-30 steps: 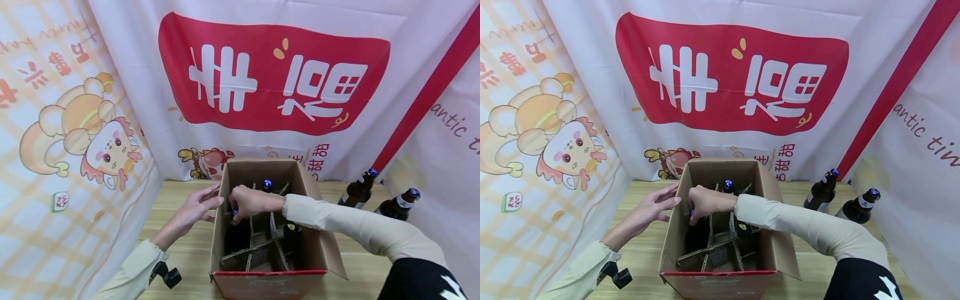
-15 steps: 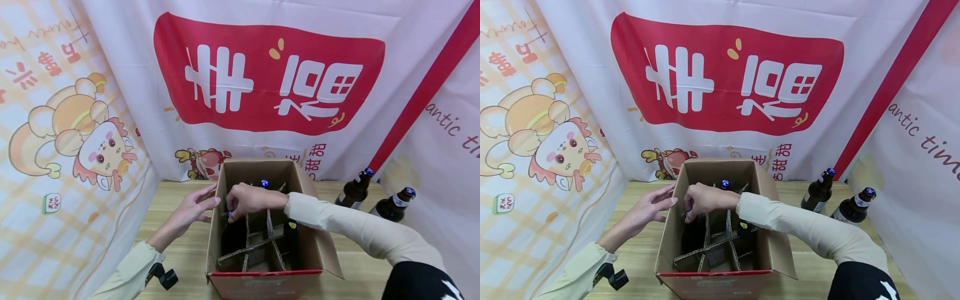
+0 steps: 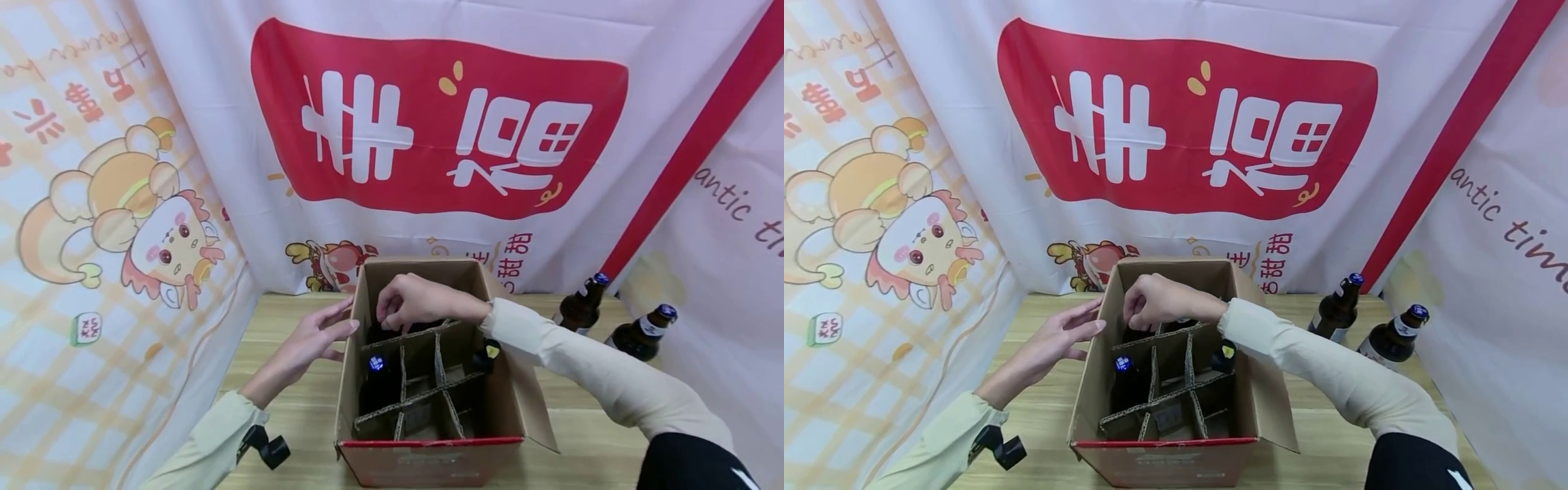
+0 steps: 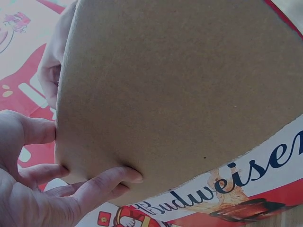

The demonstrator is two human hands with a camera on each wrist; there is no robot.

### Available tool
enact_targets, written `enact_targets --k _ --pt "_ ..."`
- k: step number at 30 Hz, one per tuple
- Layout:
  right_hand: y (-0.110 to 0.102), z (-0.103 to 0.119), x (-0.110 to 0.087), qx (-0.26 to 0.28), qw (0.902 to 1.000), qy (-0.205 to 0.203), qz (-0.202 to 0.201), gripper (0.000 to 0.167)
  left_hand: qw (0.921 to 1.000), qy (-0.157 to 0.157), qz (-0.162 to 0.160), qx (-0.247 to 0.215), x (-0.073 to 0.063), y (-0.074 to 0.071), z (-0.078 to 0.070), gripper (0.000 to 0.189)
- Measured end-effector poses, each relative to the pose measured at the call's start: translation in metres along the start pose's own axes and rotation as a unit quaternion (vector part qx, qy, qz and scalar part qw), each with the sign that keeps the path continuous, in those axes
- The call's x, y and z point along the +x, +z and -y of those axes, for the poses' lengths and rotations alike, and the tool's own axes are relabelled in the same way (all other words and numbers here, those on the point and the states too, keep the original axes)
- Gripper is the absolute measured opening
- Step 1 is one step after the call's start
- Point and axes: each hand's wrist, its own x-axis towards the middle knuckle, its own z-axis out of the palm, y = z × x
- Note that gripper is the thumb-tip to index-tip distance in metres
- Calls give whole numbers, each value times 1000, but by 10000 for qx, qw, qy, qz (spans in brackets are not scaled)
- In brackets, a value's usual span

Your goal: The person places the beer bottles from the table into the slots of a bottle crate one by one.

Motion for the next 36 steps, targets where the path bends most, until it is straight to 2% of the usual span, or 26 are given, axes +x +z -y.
enact_targets --k 4,15,24,31,36 --pt "-9 -1 -7 325 9995 -1 -60 10 10000 -19 8 34 -1 0 -1 72" --pt "-30 -13 -22 665 9966 0 -496 19 9999 -59 -38 100 0 1 -3 72" --pt "-40 -29 -42 714 9905 -231 -1150 17 9999 -73 -73 70 -1 3 -4 71" --pt "-48 -51 -57 1039 9786 -410 -1727 22 9999 -103 -90 69 -1 4 -3 71" --pt "-57 -69 -71 1214 9675 -377 -2186 25 9999 -73 -98 98 -1 3 -4 71"
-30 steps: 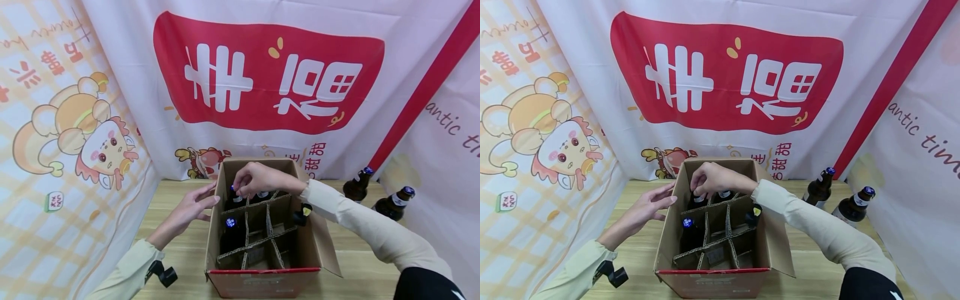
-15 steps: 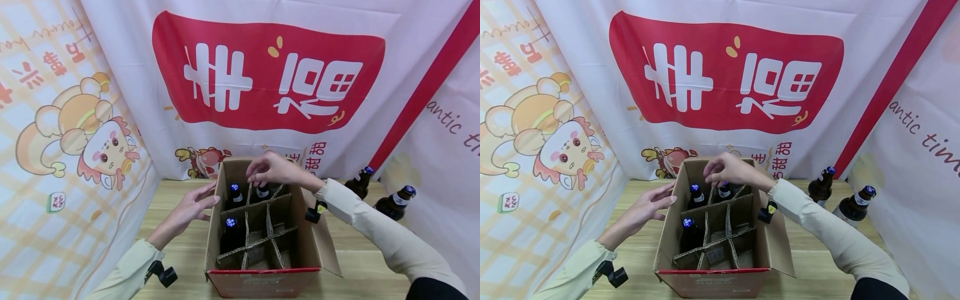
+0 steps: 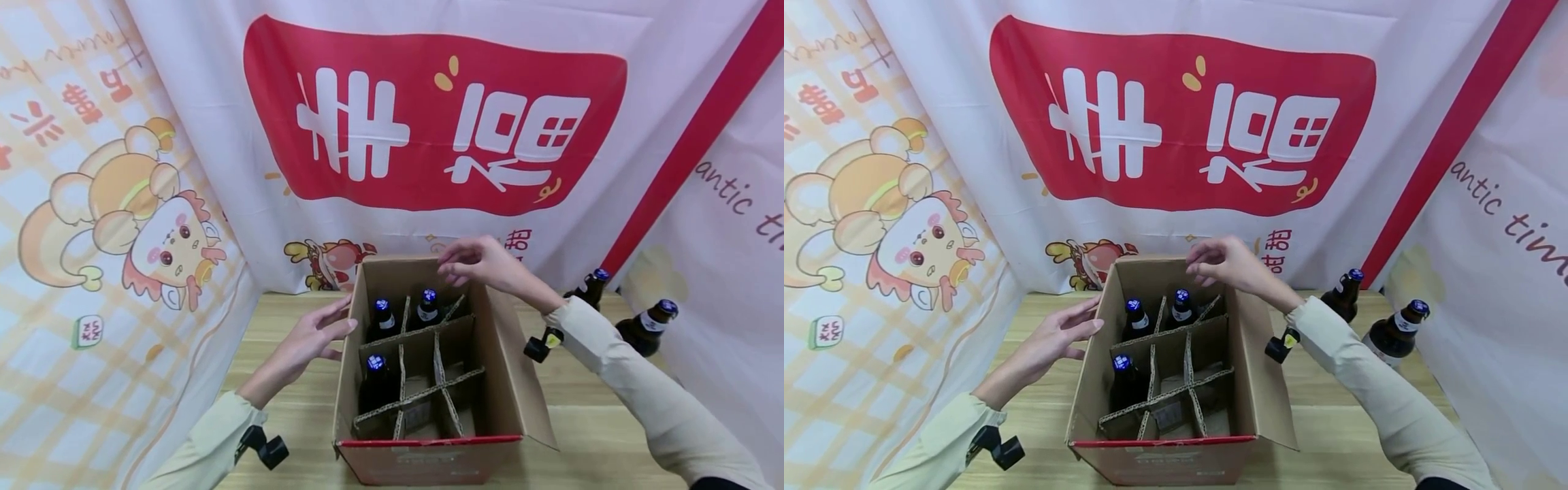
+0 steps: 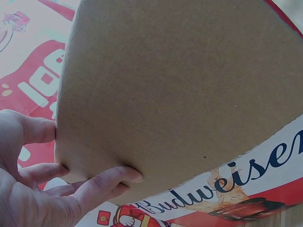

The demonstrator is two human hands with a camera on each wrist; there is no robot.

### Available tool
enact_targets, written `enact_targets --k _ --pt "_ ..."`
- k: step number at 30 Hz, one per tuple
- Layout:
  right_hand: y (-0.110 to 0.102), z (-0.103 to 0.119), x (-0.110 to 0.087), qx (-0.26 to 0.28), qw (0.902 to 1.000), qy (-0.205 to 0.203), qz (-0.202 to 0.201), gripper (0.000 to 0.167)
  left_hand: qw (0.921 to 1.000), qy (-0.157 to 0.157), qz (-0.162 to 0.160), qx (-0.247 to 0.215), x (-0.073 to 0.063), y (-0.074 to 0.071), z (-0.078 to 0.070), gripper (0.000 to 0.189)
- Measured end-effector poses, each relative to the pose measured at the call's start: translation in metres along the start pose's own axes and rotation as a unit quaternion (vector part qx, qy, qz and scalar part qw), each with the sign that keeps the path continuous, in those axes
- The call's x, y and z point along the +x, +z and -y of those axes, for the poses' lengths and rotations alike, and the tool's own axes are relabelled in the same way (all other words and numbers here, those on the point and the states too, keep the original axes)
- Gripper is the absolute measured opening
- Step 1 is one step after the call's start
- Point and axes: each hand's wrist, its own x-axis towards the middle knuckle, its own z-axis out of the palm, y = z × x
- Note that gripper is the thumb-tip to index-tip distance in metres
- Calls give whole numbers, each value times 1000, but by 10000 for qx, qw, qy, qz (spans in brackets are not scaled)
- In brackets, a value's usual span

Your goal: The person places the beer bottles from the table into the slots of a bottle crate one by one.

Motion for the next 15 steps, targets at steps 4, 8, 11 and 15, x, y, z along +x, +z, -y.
enact_targets --k 4,8,11,15 --pt "-16 -14 -8 113 9991 185 -371 27 10000 74 47 31 1 0 0 72" --pt "-30 -26 -18 -156 9962 328 -788 29 9999 103 112 47 2 0 0 72" --pt "-37 -32 -26 -486 9908 394 -1197 29 9999 65 82 51 3 0 1 71" --pt "-44 -37 -36 -402 9836 445 -1701 31 10000 38 32 51 2 0 1 72"
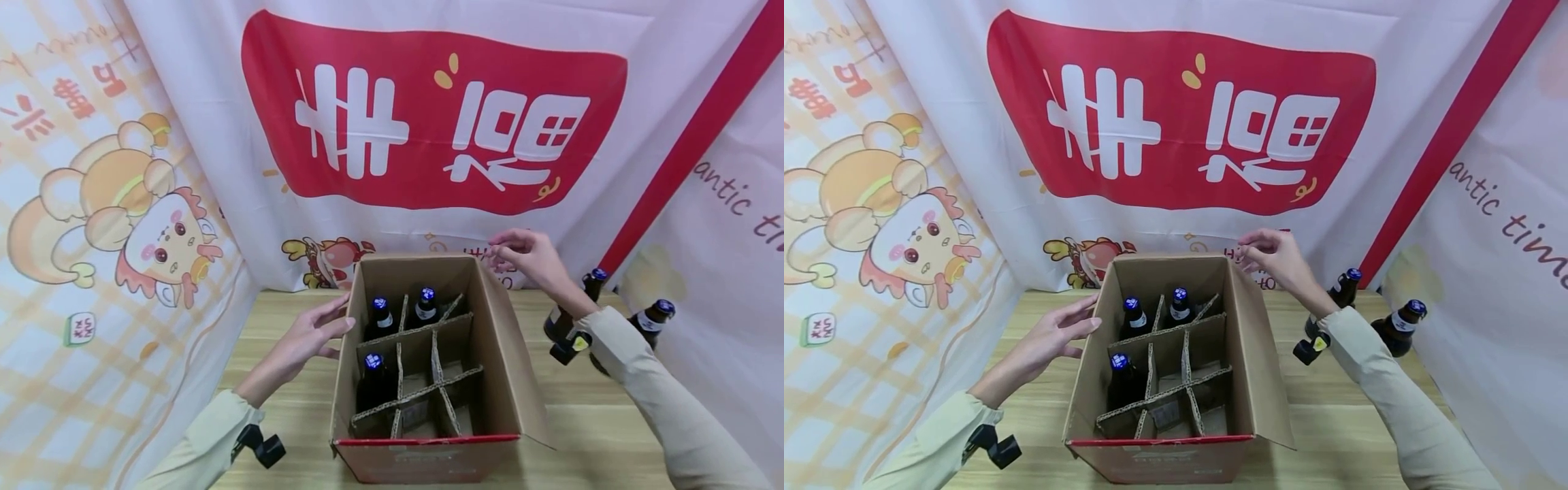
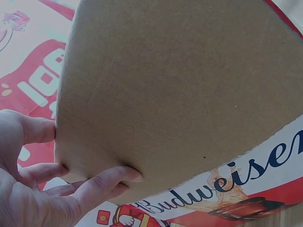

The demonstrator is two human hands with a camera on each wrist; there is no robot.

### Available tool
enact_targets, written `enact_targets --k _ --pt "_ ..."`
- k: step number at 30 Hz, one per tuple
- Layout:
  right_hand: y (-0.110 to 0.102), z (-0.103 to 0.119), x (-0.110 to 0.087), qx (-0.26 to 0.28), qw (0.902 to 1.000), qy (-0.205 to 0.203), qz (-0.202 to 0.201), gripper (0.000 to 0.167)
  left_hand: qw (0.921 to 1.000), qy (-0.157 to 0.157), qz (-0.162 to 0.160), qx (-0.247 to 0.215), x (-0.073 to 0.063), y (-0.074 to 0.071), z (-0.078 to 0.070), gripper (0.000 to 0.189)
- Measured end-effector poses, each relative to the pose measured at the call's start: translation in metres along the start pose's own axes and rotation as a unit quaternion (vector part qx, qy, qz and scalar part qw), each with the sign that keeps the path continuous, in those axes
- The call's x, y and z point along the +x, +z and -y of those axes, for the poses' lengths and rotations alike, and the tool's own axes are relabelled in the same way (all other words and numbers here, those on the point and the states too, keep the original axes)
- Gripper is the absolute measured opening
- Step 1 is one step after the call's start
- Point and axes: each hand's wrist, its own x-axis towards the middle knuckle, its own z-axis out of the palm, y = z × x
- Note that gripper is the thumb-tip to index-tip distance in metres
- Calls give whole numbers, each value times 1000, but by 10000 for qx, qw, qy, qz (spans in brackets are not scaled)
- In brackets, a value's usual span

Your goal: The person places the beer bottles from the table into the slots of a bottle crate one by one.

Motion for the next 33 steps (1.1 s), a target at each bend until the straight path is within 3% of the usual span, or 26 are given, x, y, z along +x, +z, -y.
enact_targets --k 7,12,16,21,26,33 --pt "-17 -27 -9 378 9950 23 -924 37 10000 47 0 59 -1 -2 0 72" --pt "-28 -56 -14 562 9869 353 -1473 39 9999 83 63 51 -1 -3 -1 73" --pt "-36 -75 -20 407 9811 579 -1802 43 9999 100 112 53 0 -4 -2 73" --pt "-47 -95 -29 67 9728 367 -2287 34 9997 129 191 7 1 -4 0 72" --pt "-56 -109 -41 -445 9552 108 -2924 25 9997 167 201 -21 2 -4 1 72" --pt "-65 -130 -50 -1214 9192 -54 -3745 25 9997 163 180 -5 1 -4 1 72"
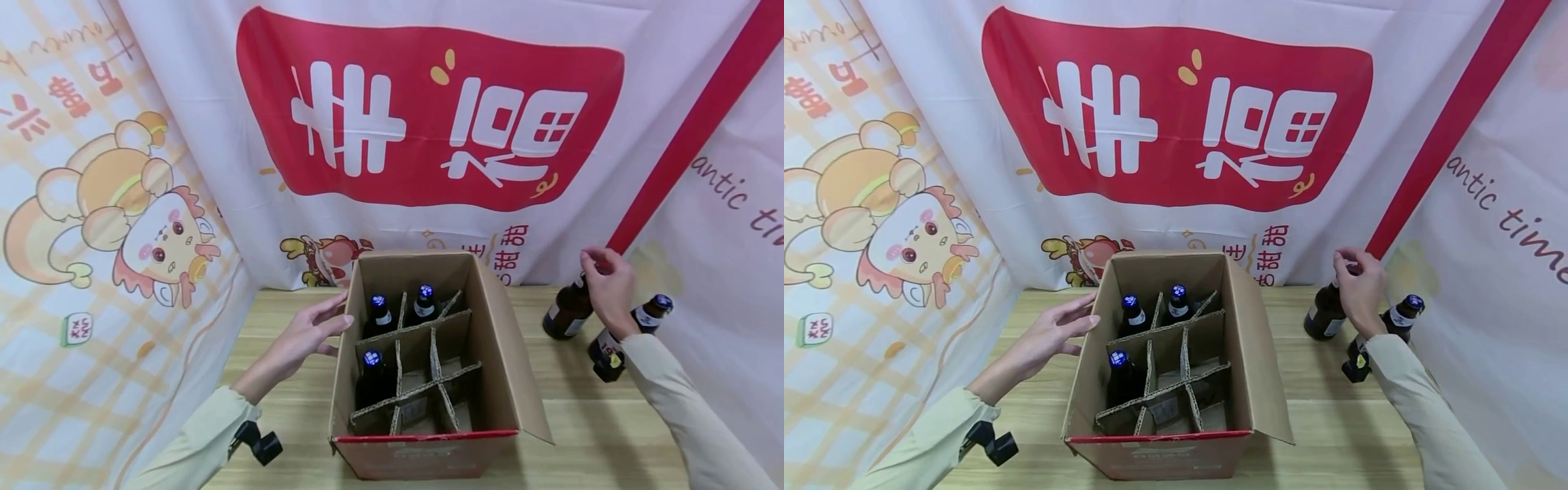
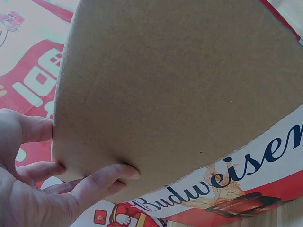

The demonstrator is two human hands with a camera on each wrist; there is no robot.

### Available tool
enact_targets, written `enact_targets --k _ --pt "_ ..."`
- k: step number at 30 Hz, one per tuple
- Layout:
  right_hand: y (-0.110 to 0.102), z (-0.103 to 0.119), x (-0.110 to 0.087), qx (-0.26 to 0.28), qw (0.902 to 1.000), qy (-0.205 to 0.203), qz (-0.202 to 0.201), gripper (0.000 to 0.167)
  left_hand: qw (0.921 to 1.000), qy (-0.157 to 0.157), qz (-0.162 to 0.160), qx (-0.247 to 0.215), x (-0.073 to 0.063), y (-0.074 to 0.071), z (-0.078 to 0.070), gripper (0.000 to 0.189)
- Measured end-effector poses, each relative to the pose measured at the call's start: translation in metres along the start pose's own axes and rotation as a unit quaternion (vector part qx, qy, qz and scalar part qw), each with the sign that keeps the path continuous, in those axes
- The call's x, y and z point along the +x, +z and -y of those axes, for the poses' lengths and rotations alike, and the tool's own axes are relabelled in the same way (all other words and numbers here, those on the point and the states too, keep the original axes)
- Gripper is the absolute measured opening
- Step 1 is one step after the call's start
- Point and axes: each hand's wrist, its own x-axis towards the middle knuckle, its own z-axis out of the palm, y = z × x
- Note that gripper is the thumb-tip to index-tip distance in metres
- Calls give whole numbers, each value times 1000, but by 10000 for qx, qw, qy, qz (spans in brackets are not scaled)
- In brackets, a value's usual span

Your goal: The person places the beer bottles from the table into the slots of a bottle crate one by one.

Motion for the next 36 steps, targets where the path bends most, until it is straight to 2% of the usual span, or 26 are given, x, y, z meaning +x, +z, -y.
enact_targets --k 3,6,10,13,16,21,30,36 --pt "0 -8 -2 -293 9995 -49 -96 26 10000 -16 5 6 0 -1 0 72" --pt "0 -16 -6 -524 9986 83 -82 25 10000 -25 -2 29 0 -1 -1 72" --pt "3 -27 -13 -604 9949 805 93 36 10000 -29 -8 45 -1 -1 -1 72" --pt "6 -31 -17 -482 9886 1428 17 45 10000 -32 5 39 0 -1 -1 72" --pt "10 -35 -19 -306 9861 1618 -199 45 10000 -23 -4 32 0 0 0 71" --pt "13 -45 -21 16 9911 1295 -319 34 9999 -64 -57 57 1 0 -1 71" --pt "17 -66 -26 220 9946 889 -481 36 9999 -42 -69 105 1 0 -1 72" --pt "18 -71 -29 154 9954 722 -611 34 9999 -81 -100 107 2 1 0 72"
